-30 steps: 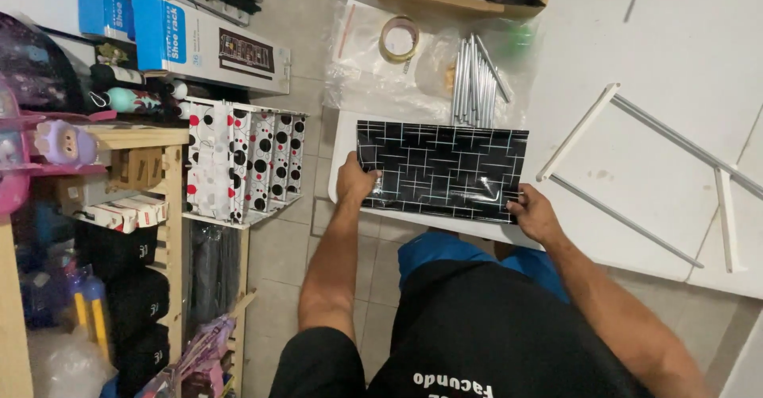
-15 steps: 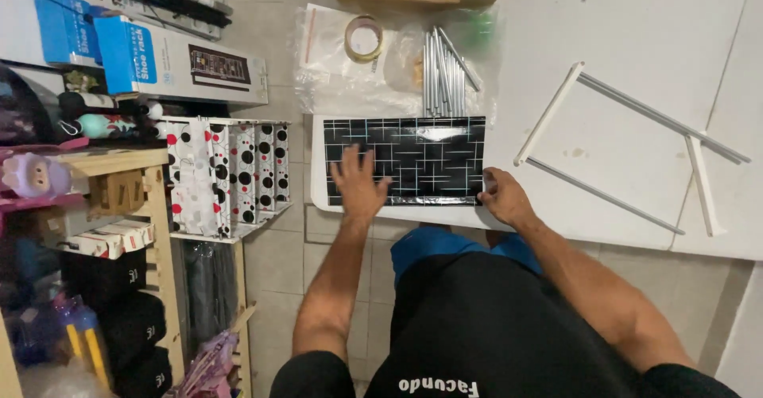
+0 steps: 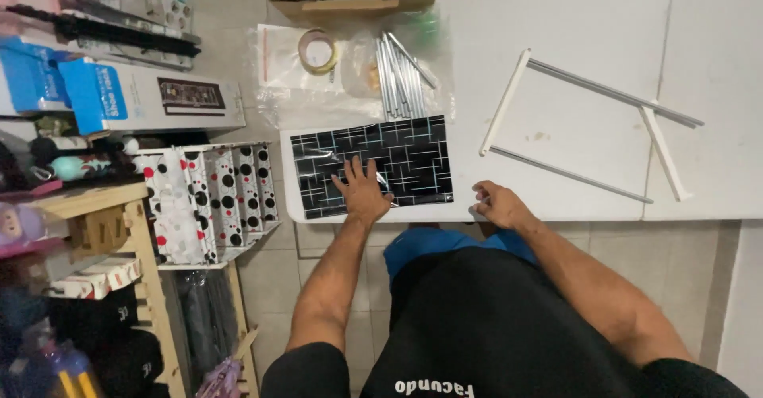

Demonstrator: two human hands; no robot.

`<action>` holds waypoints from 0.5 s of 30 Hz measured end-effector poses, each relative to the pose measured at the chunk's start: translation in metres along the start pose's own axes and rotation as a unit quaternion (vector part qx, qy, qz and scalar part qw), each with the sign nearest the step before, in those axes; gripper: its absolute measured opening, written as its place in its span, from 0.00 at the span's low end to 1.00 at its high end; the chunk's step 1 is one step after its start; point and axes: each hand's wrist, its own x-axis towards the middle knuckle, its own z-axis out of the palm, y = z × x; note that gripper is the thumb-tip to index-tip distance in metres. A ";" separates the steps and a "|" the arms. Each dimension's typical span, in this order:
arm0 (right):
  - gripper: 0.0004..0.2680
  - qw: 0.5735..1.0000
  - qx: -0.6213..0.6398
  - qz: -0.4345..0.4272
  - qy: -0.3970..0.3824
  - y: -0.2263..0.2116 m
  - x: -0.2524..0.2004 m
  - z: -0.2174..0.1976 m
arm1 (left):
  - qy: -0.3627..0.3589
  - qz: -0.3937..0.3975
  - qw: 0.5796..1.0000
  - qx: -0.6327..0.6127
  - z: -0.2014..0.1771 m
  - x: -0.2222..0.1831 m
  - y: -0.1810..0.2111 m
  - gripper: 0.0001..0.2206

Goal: Disassembling a modular display unit by pulling apart the frame tubes and removing the decorative panels.

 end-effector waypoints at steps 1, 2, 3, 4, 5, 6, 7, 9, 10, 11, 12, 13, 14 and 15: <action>0.20 1.000 0.004 0.006 0.006 0.005 -0.007 -0.004 | 0.000 0.009 1.000 0.001 -0.012 -0.001 0.011 0.46; 0.19 1.000 0.009 0.015 0.002 0.008 -0.015 -0.007 | 0.066 0.034 0.997 -0.016 -0.024 -0.004 0.020 0.40; 0.18 1.000 0.014 0.024 -0.002 0.012 -0.023 -0.010 | 0.131 0.058 0.989 -0.035 -0.036 -0.006 0.029 0.34; 0.18 0.999 0.016 0.028 -0.001 0.022 -0.026 -0.011 | 0.128 0.062 0.989 -0.034 -0.038 -0.006 0.039 0.34; 0.18 0.999 0.019 0.036 -0.001 0.032 -0.030 -0.011 | 0.117 0.089 0.988 -0.036 -0.040 -0.006 0.049 0.36; 0.17 0.999 0.021 0.045 0.003 0.042 -0.033 -0.015 | 0.109 0.120 0.986 -0.039 -0.043 -0.002 0.062 0.38; 0.17 0.998 0.023 0.049 0.008 0.055 -0.035 -0.016 | 0.108 0.127 0.985 -0.040 -0.028 0.003 0.062 0.38; 0.18 0.996 0.026 0.076 0.027 0.083 -0.038 -0.022 | 0.049 0.135 0.989 0.029 0.002 0.016 0.064 0.44; 0.18 0.996 0.025 0.077 0.030 0.096 -0.040 -0.027 | 0.051 0.137 0.989 0.028 -0.006 0.016 0.069 0.44; 0.18 0.996 0.034 0.074 0.047 0.110 -0.043 -0.032 | 0.021 0.127 0.991 0.037 -0.014 0.016 0.075 0.43; 0.18 0.996 0.040 0.066 0.054 0.123 -0.043 -0.033 | -0.011 0.106 0.993 0.046 -0.020 0.009 0.076 0.43; 0.18 0.996 0.037 0.062 0.048 0.122 -0.051 -0.042 | -0.011 0.098 0.994 0.045 -0.021 0.010 0.076 0.43; 0.18 0.996 0.041 0.062 0.050 0.124 -0.058 -0.053 | -0.012 0.090 0.995 0.039 -0.021 0.011 0.078 0.43; 0.17 0.996 0.045 0.062 0.051 0.127 -0.065 -0.066 | -0.013 0.082 0.996 0.034 -0.022 0.011 0.082 0.44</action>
